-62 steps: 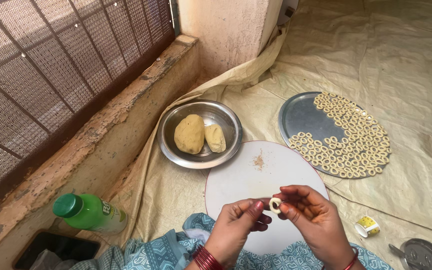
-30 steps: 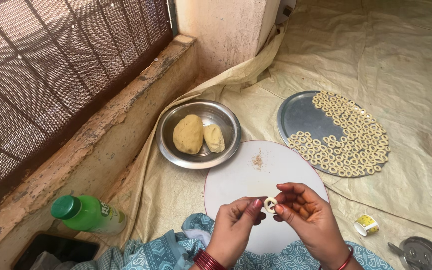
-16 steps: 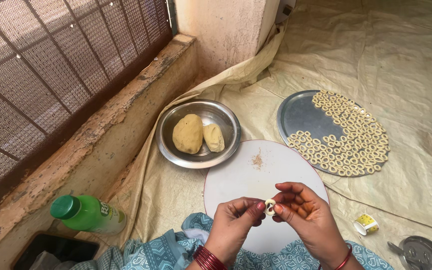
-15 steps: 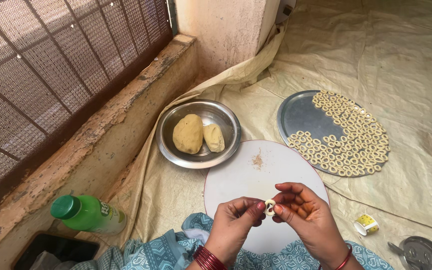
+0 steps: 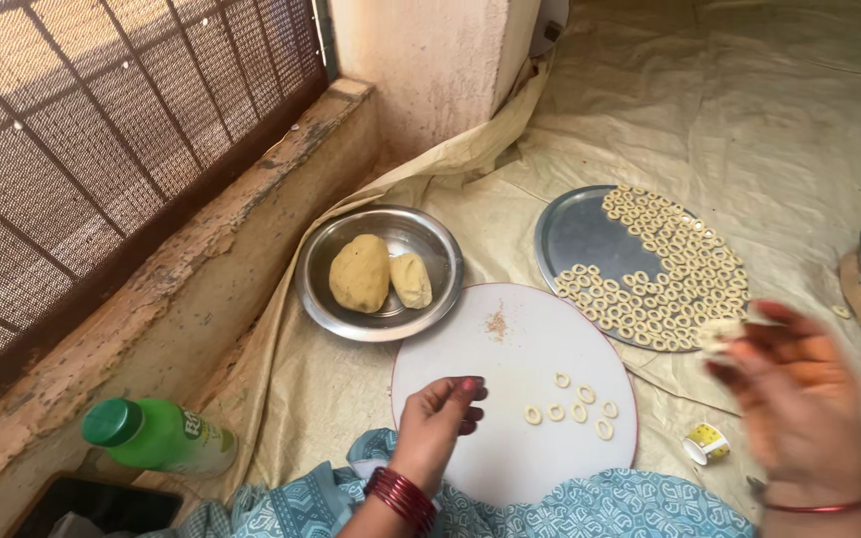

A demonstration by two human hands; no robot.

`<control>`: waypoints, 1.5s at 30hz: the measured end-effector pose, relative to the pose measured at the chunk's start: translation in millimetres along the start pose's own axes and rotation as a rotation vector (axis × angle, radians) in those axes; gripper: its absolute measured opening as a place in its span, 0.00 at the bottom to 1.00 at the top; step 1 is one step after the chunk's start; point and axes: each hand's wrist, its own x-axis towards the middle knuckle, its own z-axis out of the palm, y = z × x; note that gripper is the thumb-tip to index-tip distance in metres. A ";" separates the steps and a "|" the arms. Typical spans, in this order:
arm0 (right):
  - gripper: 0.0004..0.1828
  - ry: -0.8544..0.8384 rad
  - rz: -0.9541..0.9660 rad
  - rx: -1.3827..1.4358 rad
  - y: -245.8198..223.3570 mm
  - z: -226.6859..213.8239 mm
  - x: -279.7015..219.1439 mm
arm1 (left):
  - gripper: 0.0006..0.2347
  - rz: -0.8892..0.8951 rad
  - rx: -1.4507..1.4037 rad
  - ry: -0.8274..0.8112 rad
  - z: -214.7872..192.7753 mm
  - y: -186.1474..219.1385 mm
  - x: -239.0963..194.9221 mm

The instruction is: The person rolls small pieces of dough into thin ropes and forms them into ring shapes, placing the finished rings onto a metal tray. The person also rolls a larger piece of dough into a long rope on a white board.

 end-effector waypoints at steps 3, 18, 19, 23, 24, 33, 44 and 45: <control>0.14 0.077 -0.046 0.052 -10.2 -46.2 8.0 | 0.14 -0.018 0.059 0.036 -4.6 -14.1 12.4; 0.09 0.429 0.773 0.390 199.4 -139.0 53.3 | 0.15 0.166 0.508 0.374 -8.3 -103.4 45.8; 0.09 0.400 0.748 0.413 190.9 -137.2 51.8 | 0.15 0.241 0.602 0.446 -9.0 -107.0 45.2; 0.09 0.419 0.656 0.459 148.8 -140.3 49.8 | 0.16 0.240 0.724 0.561 -11.0 -115.5 33.9; 0.09 0.425 0.655 0.489 142.1 -141.8 49.0 | 0.14 0.202 0.817 0.526 -9.1 -119.0 27.3; 0.09 0.468 0.705 0.708 156.1 -159.8 49.7 | 0.06 0.245 1.858 0.339 21.9 -182.0 -42.1; 0.12 0.525 0.652 0.817 136.8 -166.1 53.5 | 0.13 0.070 1.921 0.224 23.7 -181.6 -74.9; 0.12 0.518 0.652 0.824 133.4 -165.1 52.5 | 0.12 0.034 1.890 0.227 24.5 -178.3 -77.5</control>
